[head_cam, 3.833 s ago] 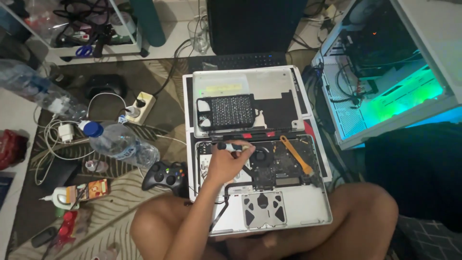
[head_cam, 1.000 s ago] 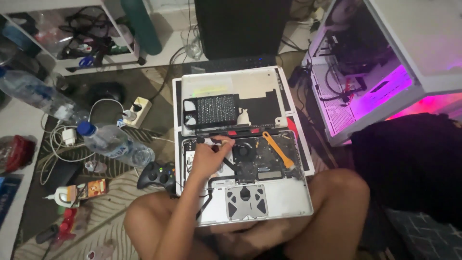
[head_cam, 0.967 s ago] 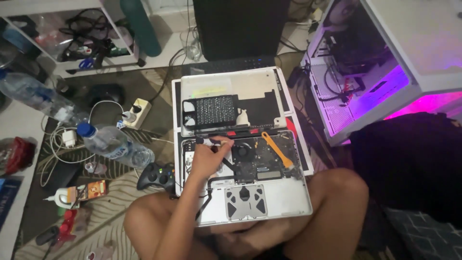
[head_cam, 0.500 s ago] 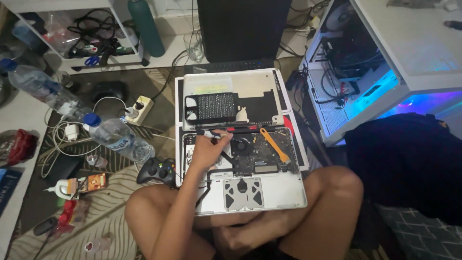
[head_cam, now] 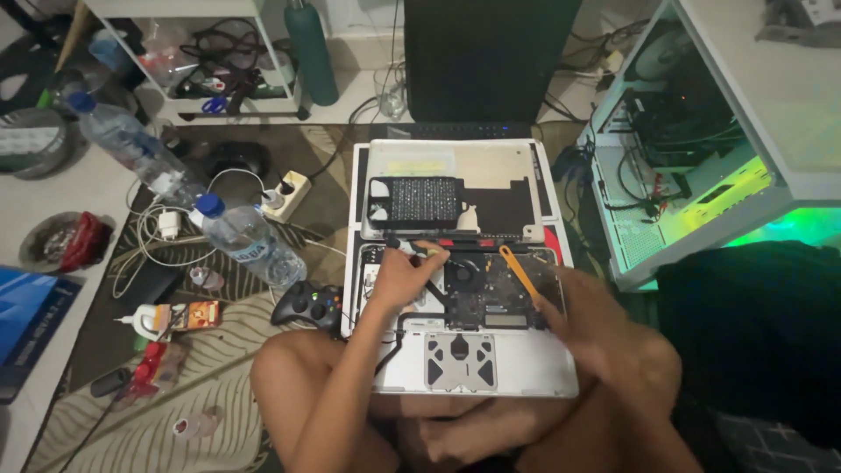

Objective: The person sits on the floor with an opened laptop and works on its exposed motherboard. They use a small brush to sweep dust from the board and fan area, and use a spudger and screwdriver to pry and adjust components while holding parts with the other hand.

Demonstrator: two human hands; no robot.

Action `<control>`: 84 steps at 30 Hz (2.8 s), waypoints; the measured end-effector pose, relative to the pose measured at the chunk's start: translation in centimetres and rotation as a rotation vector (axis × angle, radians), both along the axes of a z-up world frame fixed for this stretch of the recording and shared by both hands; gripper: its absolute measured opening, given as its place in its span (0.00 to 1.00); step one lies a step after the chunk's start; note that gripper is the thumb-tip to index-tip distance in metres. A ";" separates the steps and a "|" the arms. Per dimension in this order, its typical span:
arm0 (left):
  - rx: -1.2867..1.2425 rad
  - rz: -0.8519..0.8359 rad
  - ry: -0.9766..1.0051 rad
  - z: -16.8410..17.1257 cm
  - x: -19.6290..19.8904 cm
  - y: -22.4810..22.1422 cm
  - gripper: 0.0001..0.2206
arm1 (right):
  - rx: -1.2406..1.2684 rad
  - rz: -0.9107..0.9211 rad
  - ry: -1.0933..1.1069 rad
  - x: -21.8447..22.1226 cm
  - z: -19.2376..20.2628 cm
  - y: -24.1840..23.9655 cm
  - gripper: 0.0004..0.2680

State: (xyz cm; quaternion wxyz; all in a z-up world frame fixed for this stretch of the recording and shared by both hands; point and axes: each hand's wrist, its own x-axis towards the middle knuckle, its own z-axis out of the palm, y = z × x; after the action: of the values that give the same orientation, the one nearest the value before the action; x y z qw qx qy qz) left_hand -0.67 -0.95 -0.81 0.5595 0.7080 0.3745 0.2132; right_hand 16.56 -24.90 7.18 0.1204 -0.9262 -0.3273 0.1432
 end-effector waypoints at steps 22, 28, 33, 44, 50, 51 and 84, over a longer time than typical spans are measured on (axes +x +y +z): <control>-0.012 -0.013 -0.018 -1.8 0.1 0.2 0.06 | 0.611 0.250 0.086 6.2 -6.4 3.7 0.01; 0.007 -0.002 -0.043 -3.3 0.1 0.5 0.06 | 0.917 0.129 0.283 5.5 -7.9 3.9 0.05; -0.008 -0.010 -0.052 -2.5 0.1 0.1 0.06 | 0.825 0.197 0.076 6.2 -7.9 2.3 0.09; 0.000 -0.007 -0.015 -2.8 -0.2 0.5 0.07 | 0.779 0.318 0.115 4.3 -6.3 1.0 0.03; -0.024 0.010 -0.022 -1.5 0.1 0.1 0.07 | 0.699 0.205 0.109 6.4 -9.5 -0.6 0.08; -0.028 0.008 -0.046 -1.3 -0.1 0.0 0.07 | 0.738 0.199 0.107 6.6 -10.0 -0.5 0.06; -0.002 -0.006 -0.074 1.7 0.3 -0.8 0.06 | 0.700 0.119 0.062 5.7 -10.0 -0.2 0.10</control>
State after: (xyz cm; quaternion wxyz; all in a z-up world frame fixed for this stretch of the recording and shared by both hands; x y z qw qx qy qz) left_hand -0.38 -1.73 0.85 0.5744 0.7000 0.3517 0.2372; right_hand 22.27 -25.09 -2.78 0.4318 -0.8033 -0.4061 0.0569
